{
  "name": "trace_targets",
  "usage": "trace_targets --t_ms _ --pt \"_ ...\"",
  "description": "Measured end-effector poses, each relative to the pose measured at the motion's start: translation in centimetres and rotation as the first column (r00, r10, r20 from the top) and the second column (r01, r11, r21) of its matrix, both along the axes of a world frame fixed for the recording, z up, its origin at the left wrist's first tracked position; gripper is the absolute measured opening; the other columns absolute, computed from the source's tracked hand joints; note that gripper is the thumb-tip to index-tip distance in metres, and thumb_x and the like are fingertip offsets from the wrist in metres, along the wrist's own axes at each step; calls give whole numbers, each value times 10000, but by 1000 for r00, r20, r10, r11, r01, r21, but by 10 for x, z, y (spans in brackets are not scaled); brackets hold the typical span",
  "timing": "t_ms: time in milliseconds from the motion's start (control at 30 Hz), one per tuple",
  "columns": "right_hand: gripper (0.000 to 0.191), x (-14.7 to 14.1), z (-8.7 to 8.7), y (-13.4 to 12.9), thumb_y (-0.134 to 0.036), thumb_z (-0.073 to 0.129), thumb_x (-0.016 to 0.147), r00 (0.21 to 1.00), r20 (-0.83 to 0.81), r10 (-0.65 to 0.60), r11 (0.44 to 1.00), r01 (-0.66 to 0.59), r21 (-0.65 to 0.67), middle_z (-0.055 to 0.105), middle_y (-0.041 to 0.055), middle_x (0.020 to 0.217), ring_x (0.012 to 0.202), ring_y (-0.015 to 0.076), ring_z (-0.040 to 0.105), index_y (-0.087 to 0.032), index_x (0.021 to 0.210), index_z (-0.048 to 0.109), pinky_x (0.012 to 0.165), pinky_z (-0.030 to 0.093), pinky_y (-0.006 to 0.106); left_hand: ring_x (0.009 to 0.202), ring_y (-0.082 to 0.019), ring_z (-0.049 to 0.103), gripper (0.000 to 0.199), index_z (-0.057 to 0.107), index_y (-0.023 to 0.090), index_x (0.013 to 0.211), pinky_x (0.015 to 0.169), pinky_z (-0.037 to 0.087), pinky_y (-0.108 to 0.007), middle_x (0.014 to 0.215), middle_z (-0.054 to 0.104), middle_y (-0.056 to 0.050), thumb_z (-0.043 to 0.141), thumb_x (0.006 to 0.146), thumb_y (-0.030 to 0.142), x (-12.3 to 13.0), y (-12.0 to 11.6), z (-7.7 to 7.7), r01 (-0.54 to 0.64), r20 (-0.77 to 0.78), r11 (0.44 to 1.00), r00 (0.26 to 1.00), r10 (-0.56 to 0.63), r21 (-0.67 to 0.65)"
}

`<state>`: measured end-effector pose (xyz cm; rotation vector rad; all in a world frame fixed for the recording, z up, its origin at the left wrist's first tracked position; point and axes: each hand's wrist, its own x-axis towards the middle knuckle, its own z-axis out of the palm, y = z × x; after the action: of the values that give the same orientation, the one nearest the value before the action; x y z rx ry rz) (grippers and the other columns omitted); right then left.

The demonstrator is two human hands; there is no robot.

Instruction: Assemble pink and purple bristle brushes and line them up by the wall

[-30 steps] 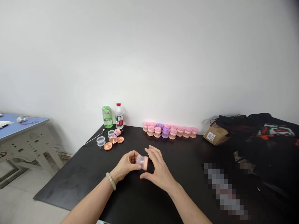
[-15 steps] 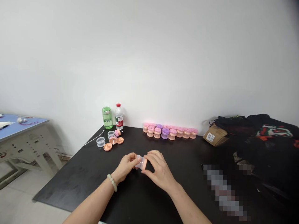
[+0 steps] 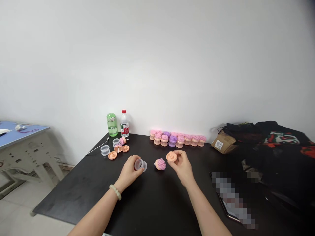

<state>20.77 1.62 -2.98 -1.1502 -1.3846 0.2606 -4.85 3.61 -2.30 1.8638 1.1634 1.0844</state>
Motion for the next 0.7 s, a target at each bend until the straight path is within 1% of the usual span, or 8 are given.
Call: trace_targets --t_ms 67,100,167,267,367,467,567,700 --pt "229 18 -8 8 -331 667 764 1000 3 17 993 -16 -118 730 84 912 848 240 731 -209 916 547 730 596 380 1016 -264 544 382 622 231 1095 915 456 -416 1083 588 -69 653 718 172 3 -2 -2 5 -106 993 994 7 119" --pt "222 26 -10 9 -333 693 734 999 16 29 984 -25 -177 742 68 866 806 236 732 -209 864 562 707 589 368 1052 -279 528 432 628 237 1133 952 441 -443 1109 580 -77 627 715 127 6 -3 -3 22 -160 987 987 3 160" --pt "217 35 -14 9 -311 747 661 997 60 53 960 -34 -277 760 45 821 757 233 721 -210 771 590 668 563 349 1067 -298 516 533 627 236 1203 971 436 -473 1128 578 -94 610 699 64 12 -5 -7 66 -266 976 964 -8 210" --pt "196 31 -16 7 -246 767 599 986 138 97 929 -41 -367 779 29 877 735 221 691 -216 714 610 636 518 329 1127 -336 493 744 530 247 1372 988 432 -508 1266 536 -132 664 673 31 22 -7 -10 115 -401 962 916 -7 246" --pt "174 11 -19 7 -187 724 603 968 199 151 917 -62 -394 767 22 972 700 192 653 -226 746 634 644 506 325 1206 -365 456 878 445 323 1445 1016 413 -529 1421 458 -131 721 670 14 28 -6 -10 151 -513 952 859 8 267" --pt "314 -15 -23 9 -131 681 614 945 249 210 915 -100 -392 731 18 982 681 179 633 -247 906 683 688 524 339 1162 -363 496 835 484 349 1412 968 452 -515 1466 456 -129 742 694 10 23 -3 -8 181 -628 946 777 29 268" --pt "446 -40 -24 15 -102 668 644 912 297 282 905 -151 -397 694 21 965 732 190 651 -263 1059 690 750 535 344 1099 -340 534 785 498 321 1395 921 492 -489 1422 525 -119 762 710 40 4 0 -5 165 -692 949 719 70 268" --pt "429 -77 -23 24 -115 694 696 864 349 362 883 -198 -426 665 45 969 831 211 667 -239 1106 688 797 531 326 1071 -302 553 778 494 321 1380 919 512 -452 1355 584 -71 776 706 52 -36 -1 -3 109 -723 951 676 142 289"
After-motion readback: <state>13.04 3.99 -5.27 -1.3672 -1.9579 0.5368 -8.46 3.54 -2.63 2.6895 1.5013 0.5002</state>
